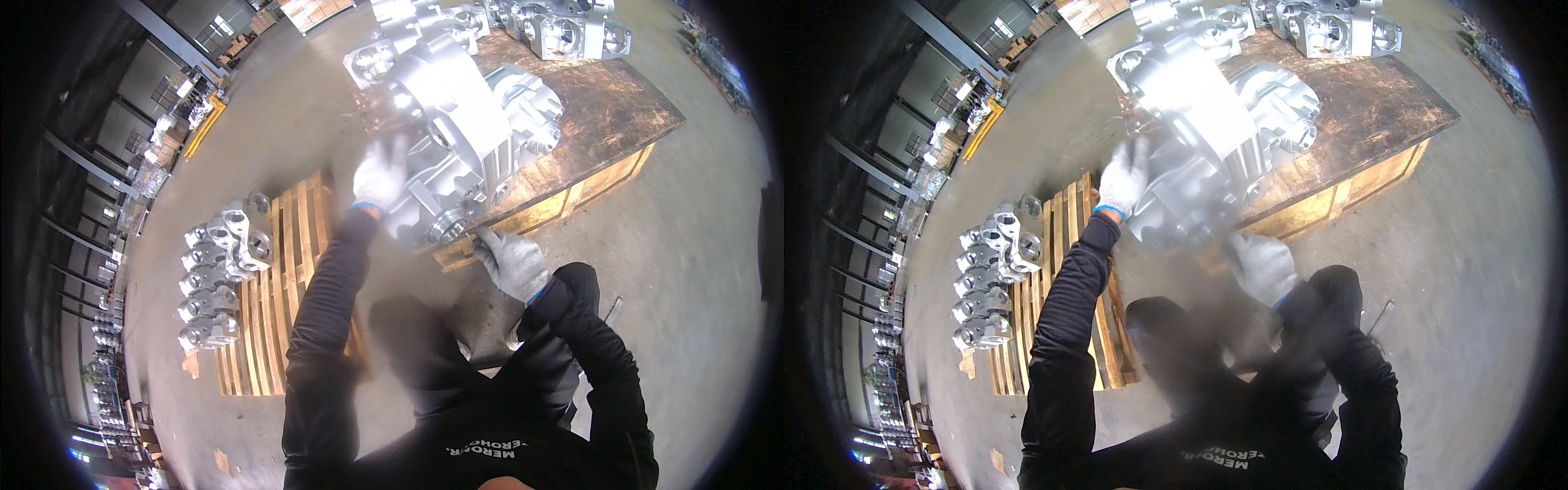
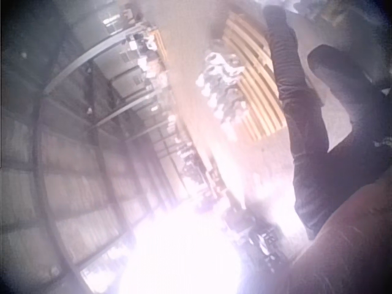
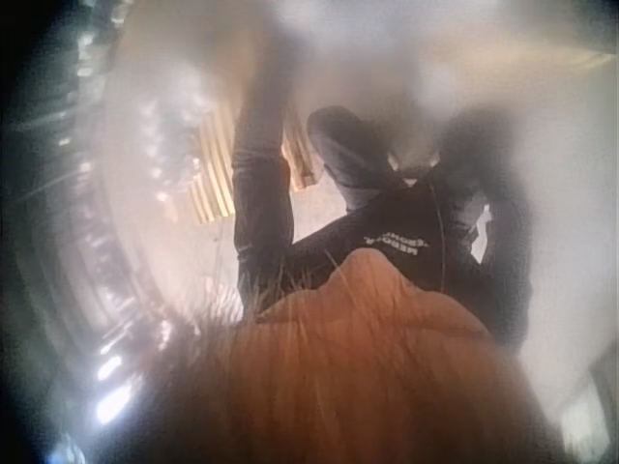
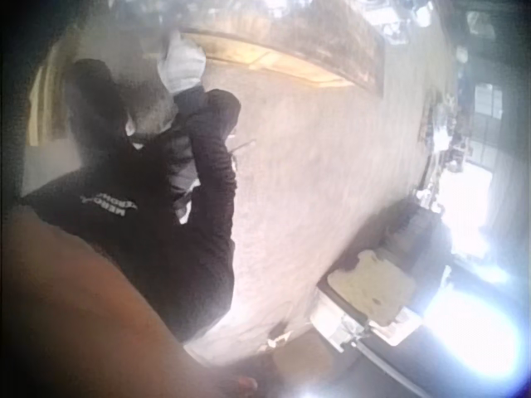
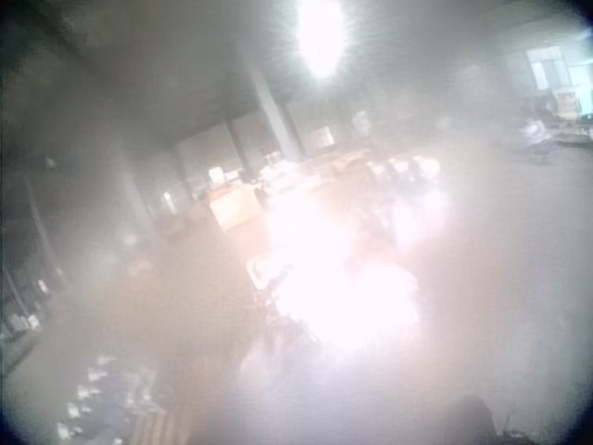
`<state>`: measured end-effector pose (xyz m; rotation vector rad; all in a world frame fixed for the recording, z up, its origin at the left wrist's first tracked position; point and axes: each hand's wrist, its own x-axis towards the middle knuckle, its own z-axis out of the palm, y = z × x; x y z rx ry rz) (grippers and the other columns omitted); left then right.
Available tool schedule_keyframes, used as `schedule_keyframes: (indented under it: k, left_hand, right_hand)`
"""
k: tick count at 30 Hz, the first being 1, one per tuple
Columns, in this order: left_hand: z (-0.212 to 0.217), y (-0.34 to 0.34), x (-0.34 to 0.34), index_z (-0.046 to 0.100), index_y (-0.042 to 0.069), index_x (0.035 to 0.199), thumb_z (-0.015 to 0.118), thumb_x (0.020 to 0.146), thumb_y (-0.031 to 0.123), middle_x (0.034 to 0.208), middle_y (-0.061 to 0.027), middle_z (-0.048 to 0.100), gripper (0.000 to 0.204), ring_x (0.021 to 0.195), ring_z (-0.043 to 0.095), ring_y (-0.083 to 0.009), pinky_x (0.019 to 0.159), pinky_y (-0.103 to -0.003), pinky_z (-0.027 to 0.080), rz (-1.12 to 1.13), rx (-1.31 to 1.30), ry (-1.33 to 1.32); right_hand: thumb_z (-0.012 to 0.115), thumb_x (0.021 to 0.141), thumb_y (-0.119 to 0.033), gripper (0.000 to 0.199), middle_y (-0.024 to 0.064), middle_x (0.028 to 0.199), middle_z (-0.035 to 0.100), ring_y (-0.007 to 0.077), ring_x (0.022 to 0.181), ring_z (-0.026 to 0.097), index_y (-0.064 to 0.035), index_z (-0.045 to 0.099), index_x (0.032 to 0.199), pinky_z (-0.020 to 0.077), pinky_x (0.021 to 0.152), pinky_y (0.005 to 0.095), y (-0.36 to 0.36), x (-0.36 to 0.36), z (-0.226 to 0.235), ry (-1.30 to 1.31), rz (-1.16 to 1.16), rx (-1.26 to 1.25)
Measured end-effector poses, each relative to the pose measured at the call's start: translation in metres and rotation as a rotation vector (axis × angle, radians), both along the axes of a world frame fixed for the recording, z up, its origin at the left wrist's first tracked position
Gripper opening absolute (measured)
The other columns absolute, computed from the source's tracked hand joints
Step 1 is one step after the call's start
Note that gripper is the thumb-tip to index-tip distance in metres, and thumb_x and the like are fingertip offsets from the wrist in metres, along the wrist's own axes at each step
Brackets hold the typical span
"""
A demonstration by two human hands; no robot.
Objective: The person uses a metal file to deburr the edges of a large machined metal part on a wooden workbench. They repeatedly reposition the part and file different edges and surfaces, then place the part back on the workbench.
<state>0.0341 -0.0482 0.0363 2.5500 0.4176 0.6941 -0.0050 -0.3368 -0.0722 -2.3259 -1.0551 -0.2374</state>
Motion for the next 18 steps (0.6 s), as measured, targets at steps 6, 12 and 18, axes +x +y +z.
schedule_keyframes:
  k: [6,12,18]
  left_hand:
    - [-0.006,-0.003,-0.011,0.074,0.007,0.114,0.055,0.105,0.048,0.11,-0.0271,0.072,0.047,0.111,0.065,-0.0505,0.094,-0.054,0.054,0.014,-0.029,0.124]
    - [-0.004,-0.009,-0.012,0.074,0.007,0.114,0.056,0.104,0.049,0.109,-0.026,0.074,0.047,0.109,0.067,-0.0494,0.093,-0.053,0.054,0.048,-0.033,0.128]
    - [-0.004,-0.008,-0.009,0.075,0.013,0.121,0.063,0.093,0.043,0.112,-0.0231,0.076,0.042,0.109,0.071,-0.0455,0.097,-0.052,0.056,0.073,-0.016,0.229]
  right_hand:
    - [0.072,0.088,-0.02,0.039,0.0146,0.091,0.069,0.0349,0.077,0.071,-0.0095,0.066,0.125,0.0557,0.069,0.0479,0.005,0.026,0.011,-0.21,-0.027,-0.013]
    - [0.064,0.101,-0.021,0.02,0.0223,0.09,0.074,0.0425,0.084,0.072,-0.0094,0.07,0.115,0.0576,0.072,0.0521,0.025,-0.006,-0.028,0.131,-0.197,0.112]
    - [0.065,0.102,-0.028,0.022,0.0241,0.082,0.072,0.0458,0.078,0.071,-0.008,0.073,0.108,0.0567,0.07,0.0562,0.064,-0.051,-0.034,0.288,-0.101,0.327]
